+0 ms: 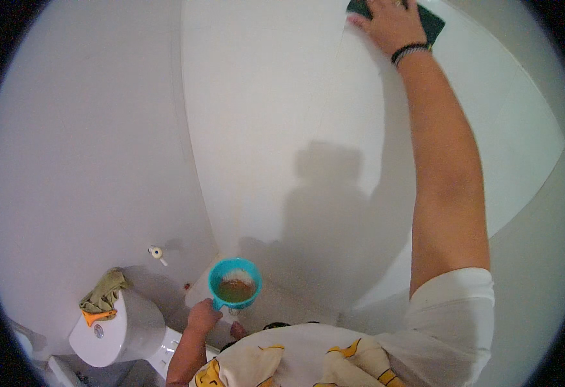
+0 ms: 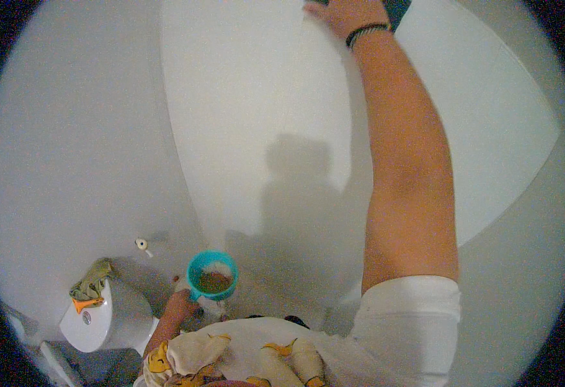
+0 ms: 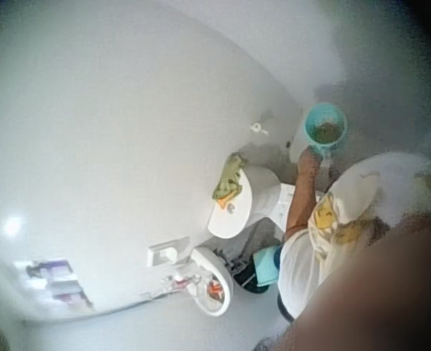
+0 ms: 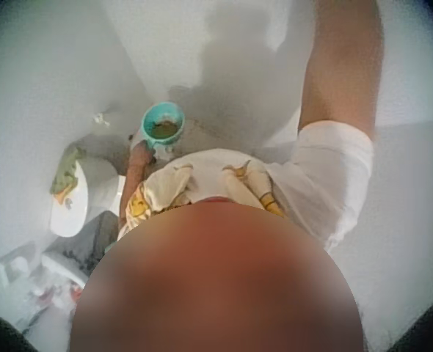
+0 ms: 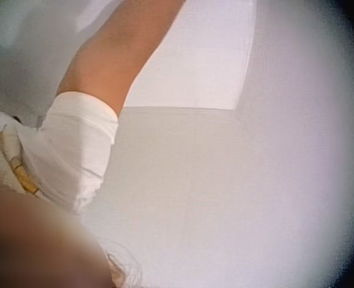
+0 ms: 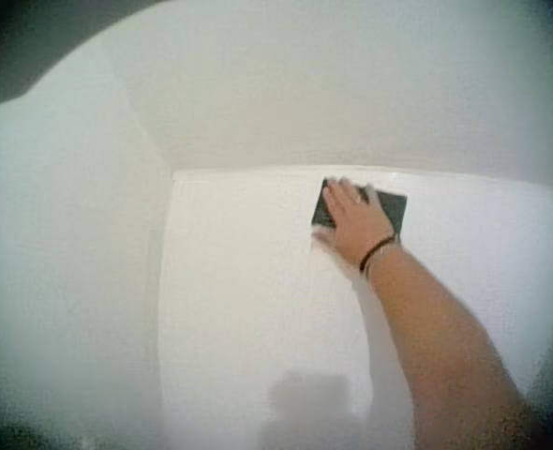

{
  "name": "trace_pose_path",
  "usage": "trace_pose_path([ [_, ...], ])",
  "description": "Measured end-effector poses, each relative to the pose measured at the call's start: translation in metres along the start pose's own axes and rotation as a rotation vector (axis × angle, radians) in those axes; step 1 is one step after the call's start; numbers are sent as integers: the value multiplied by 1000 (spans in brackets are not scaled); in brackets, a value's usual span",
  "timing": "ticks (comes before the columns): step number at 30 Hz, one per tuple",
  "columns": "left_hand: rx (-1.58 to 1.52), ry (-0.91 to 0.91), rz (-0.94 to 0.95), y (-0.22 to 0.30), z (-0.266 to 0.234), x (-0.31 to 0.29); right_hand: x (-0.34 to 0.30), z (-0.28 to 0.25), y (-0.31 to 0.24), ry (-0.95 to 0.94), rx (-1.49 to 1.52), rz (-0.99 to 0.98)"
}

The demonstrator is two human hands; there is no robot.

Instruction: The person prepares a cleaning solution by pouring liquid from a bottle into a cup, then uses a sponge to scrub the tiled walls of a bathroom. The person repeatedly scrubs different sections of the wall while holding the cup.

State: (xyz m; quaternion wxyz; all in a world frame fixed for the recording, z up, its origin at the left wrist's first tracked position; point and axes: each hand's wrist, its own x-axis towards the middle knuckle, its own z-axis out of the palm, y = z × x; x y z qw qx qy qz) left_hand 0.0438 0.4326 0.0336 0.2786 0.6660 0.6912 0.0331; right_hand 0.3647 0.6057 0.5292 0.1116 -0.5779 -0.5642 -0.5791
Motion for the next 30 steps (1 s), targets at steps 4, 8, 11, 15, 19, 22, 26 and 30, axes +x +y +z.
trace_pose_path([
  [4, 21, -21, -105, -4, -3, -10, -145, 94, -94, -166, 347, -300],
  [8, 105, -121, -92, 12, -7, -8, -326, 141, -168, -784, 574, -497],
  [11, 121, -124, -64, 1, 3, -9, -350, 147, -170, -739, 542, -646],
  [15, 141, -164, -72, 11, -9, -14, -231, 128, -124, -250, 419, -439],
  [19, 126, -133, -29, -9, 12, 8, -72, 60, -45, -26, 222, -293],
  [22, 122, -174, -20, 22, 12, 21, -5, 48, -12, 136, 25, -185],
  [26, 234, -131, 66, 22, 11, 44, -3, -24, 37, -175, 82, -132],
  [30, 228, -150, 54, 51, -9, 48, -48, 30, 124, 31, -183, -34],
])
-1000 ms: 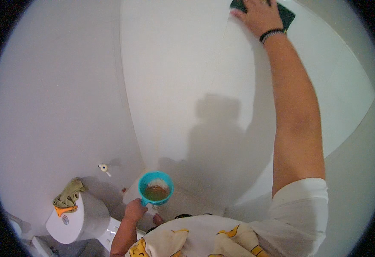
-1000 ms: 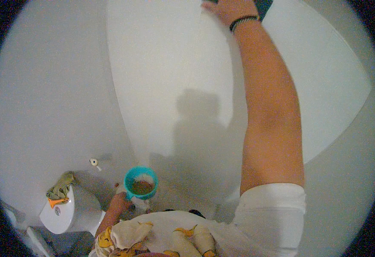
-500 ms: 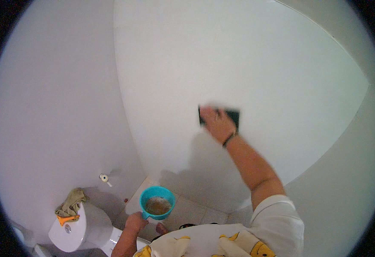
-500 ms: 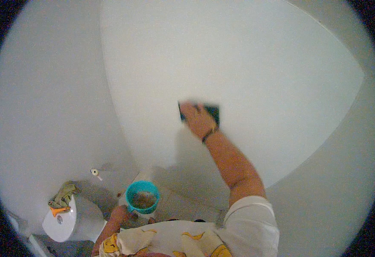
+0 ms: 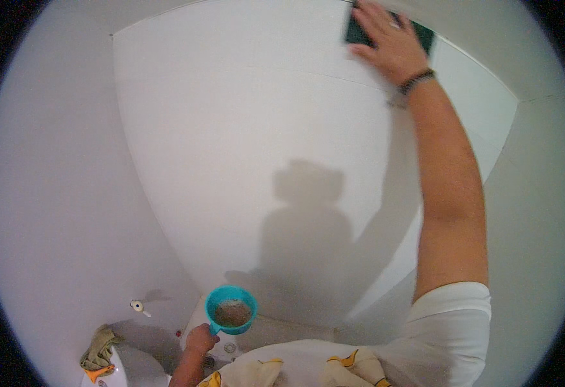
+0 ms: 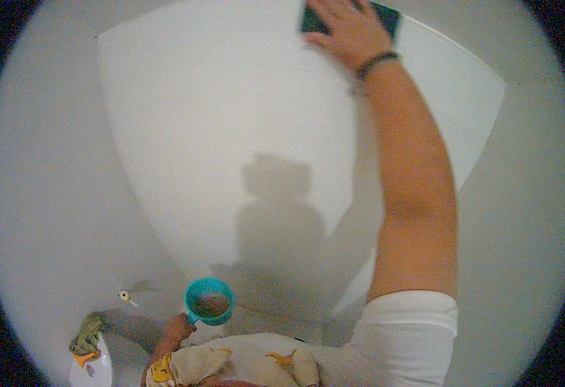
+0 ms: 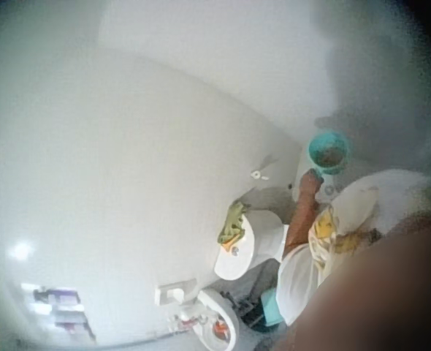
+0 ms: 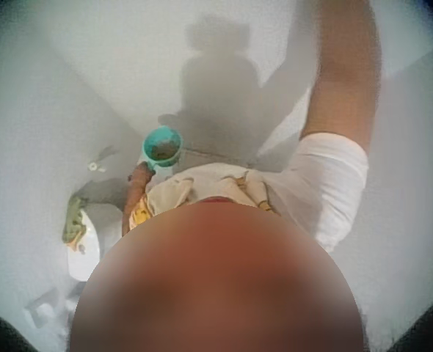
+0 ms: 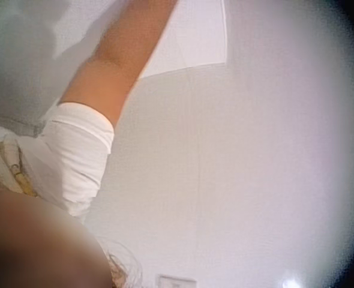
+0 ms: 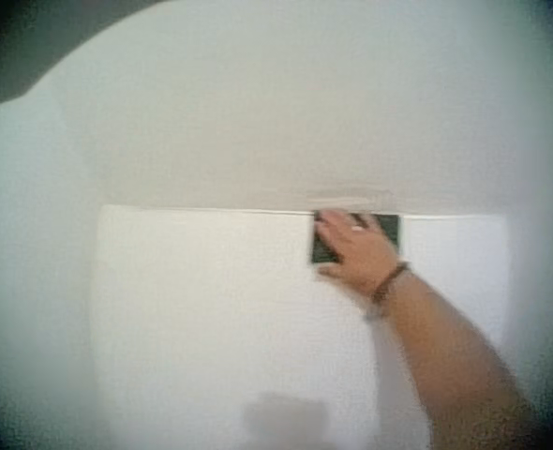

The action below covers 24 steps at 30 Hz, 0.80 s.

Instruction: The person prepares a cleaning solution by pouring liquid from a bottle into a cup, then uses a sponge to scrub the tiled walls of a bathroom. The person repeatedly scrubs different sections of the wall while holding the cup.

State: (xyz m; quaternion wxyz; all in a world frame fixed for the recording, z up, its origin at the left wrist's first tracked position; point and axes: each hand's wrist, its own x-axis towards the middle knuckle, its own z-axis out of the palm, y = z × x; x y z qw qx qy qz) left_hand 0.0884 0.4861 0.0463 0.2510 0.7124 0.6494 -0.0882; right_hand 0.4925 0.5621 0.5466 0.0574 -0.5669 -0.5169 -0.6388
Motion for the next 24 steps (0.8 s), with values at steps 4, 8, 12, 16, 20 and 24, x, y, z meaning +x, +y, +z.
trace_pose_path([
  [4, 20, -20, 95, -14, 10, 21, -96, 14, 95, 221, 70, 174],
  [8, 22, -119, 199, -1, 16, 36, -149, 11, 125, 189, -19, 696],
  [12, 44, -159, 238, -14, 29, 52, -102, 27, 12, 255, 51, 794],
  [16, 88, -146, 282, -29, 26, 66, -15, 1, -162, 233, 309, 548],
  [20, 113, -165, 358, -34, 28, 100, 27, -12, -275, 138, 448, 208],
  [24, 114, -132, 374, -51, 17, 107, 9, -7, -258, 183, 561, 107],
])
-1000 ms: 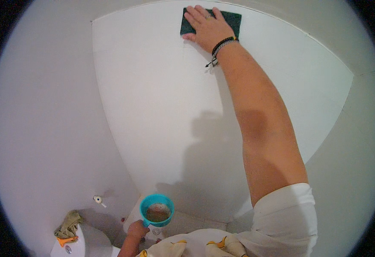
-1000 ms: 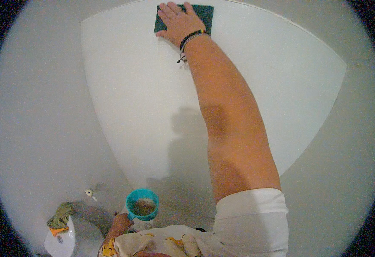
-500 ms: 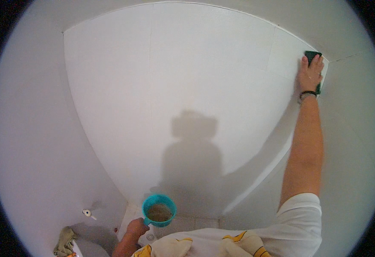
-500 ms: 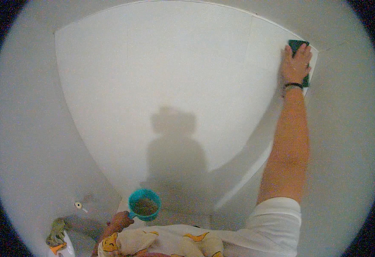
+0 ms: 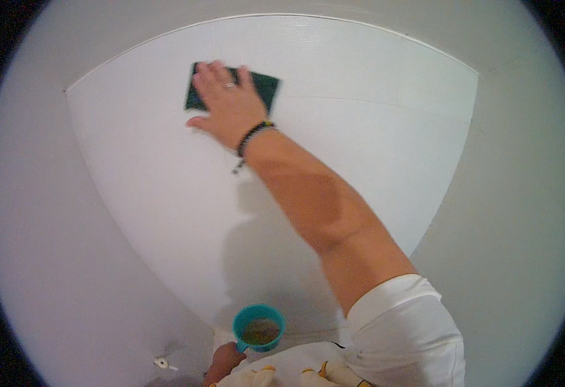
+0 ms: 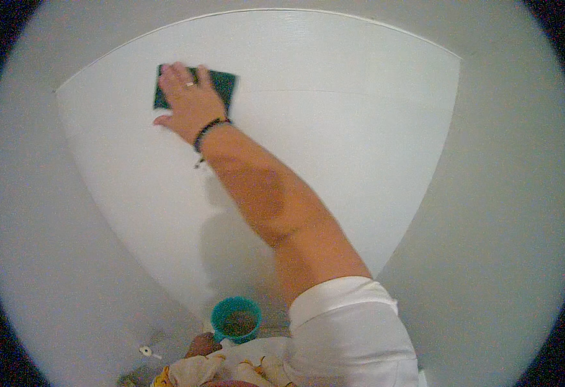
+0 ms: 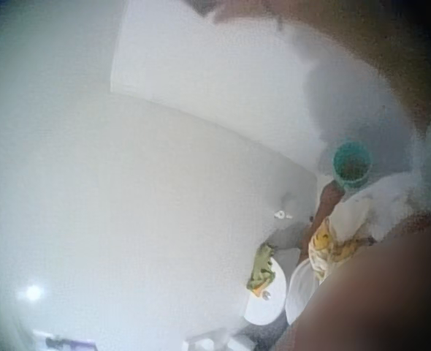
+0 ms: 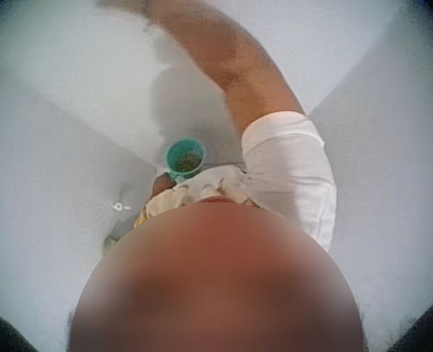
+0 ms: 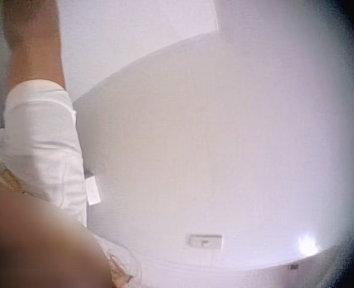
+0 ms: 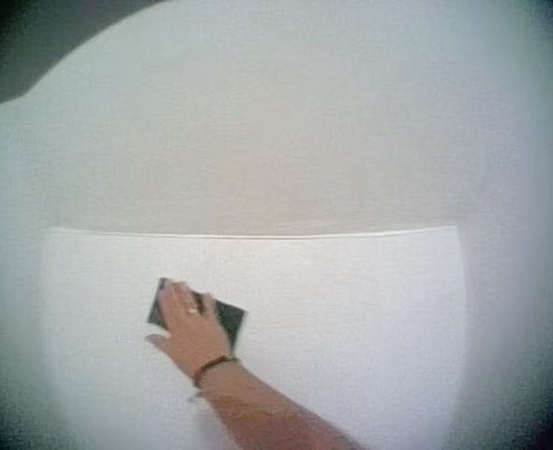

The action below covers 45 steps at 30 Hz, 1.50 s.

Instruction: The person prepares a cleaning solution by pouring liquid from a bottle into a cup, then uses a sponge to scrub the tiled walls of a bathroom. The person repeatedly scrubs different sections of the wall while holding the cup.

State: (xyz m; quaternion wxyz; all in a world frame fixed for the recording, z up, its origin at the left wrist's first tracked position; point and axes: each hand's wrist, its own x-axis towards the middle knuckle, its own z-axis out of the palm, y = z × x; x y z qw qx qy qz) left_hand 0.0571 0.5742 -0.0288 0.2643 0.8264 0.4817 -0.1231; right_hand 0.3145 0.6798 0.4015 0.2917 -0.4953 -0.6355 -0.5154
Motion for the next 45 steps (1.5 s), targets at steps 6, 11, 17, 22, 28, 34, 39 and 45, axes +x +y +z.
trace_pose_path([
  [6, 134, 22, 87, -60, -16, 19, -91, -103, 167, 333, -599, 506],
  [11, 226, -138, 78, -14, -30, 13, -95, -168, 213, 570, -333, 871],
  [17, 316, -48, 28, 35, 123, 0, -155, -241, 142, 197, -290, 241],
  [22, 317, -122, 1, 124, 194, -27, -244, -395, 261, 158, -457, 305],
  [28, 256, -21, 162, 304, 257, -146, -370, -585, 413, 402, -569, 564],
  [34, 176, -45, 46, 361, 334, -235, -392, -593, 384, 306, -369, 430],
  [39, 328, -60, 259, 298, 62, -126, -197, -512, 405, 237, -559, 363],
  [45, 227, -60, 146, 222, 53, -131, -168, -413, 366, 343, -431, 450],
])
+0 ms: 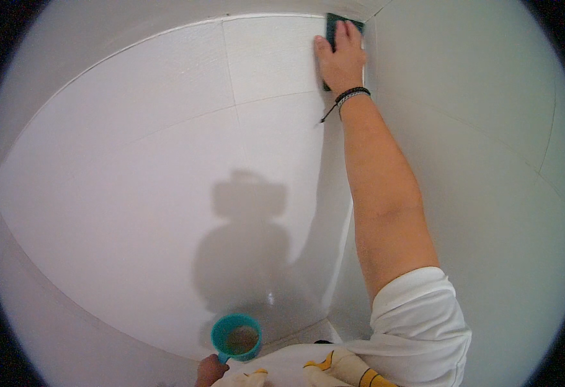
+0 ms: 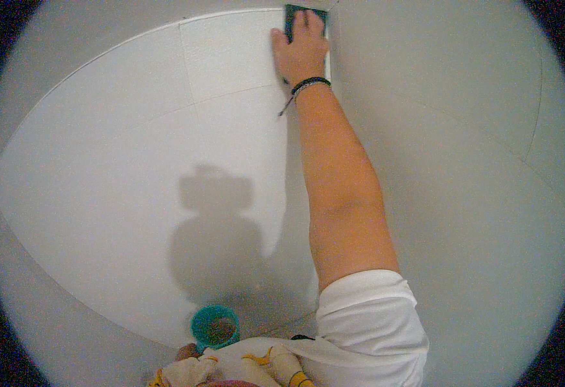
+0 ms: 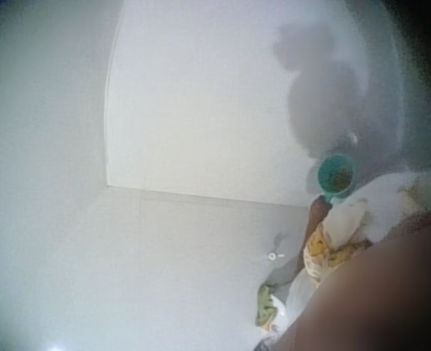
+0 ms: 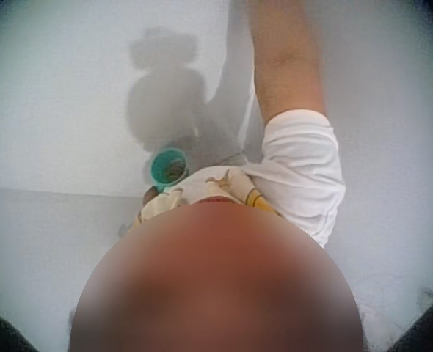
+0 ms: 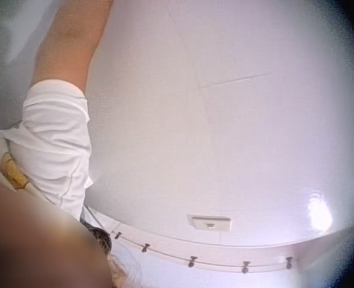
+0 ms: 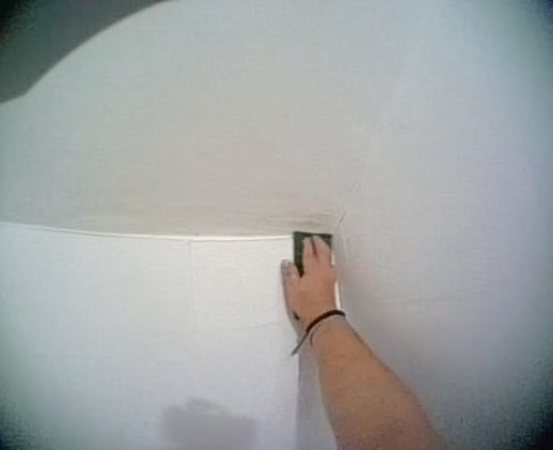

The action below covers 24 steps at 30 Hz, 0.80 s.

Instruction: The person prepares a cleaning solution by pouring liquid from a bottle into a cup, then uses a sponge to scrub the tiled walls of a bathroom. The person repeatedly scrubs different sections of the wall while holding the cup.

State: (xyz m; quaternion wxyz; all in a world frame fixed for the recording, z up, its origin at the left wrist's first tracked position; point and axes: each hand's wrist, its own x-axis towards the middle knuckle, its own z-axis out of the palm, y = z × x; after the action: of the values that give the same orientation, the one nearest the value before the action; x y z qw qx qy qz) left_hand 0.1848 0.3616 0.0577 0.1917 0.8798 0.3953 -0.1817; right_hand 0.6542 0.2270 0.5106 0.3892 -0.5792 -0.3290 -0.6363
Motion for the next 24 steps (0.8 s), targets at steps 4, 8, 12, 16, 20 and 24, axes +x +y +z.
trace_pose_path([
  [4, 15, 1, 0, -14, -12, 3, -14, -3, -18, -70, -86, -92],
  [8, 31, -1, 21, -21, -19, 4, -12, -14, -16, -49, -66, 62],
  [12, 31, -9, 27, -19, -25, 1, -8, -1, -60, -19, -34, -115],
  [16, 33, -8, 31, -15, -28, -6, 7, -15, -23, -139, 10, 120],
  [20, 25, -5, 40, -13, -30, -11, 14, -15, -41, -89, -58, 185],
  [24, 24, 2, 20, -20, -33, -17, 1, -8, -80, -32, 5, -88],
])
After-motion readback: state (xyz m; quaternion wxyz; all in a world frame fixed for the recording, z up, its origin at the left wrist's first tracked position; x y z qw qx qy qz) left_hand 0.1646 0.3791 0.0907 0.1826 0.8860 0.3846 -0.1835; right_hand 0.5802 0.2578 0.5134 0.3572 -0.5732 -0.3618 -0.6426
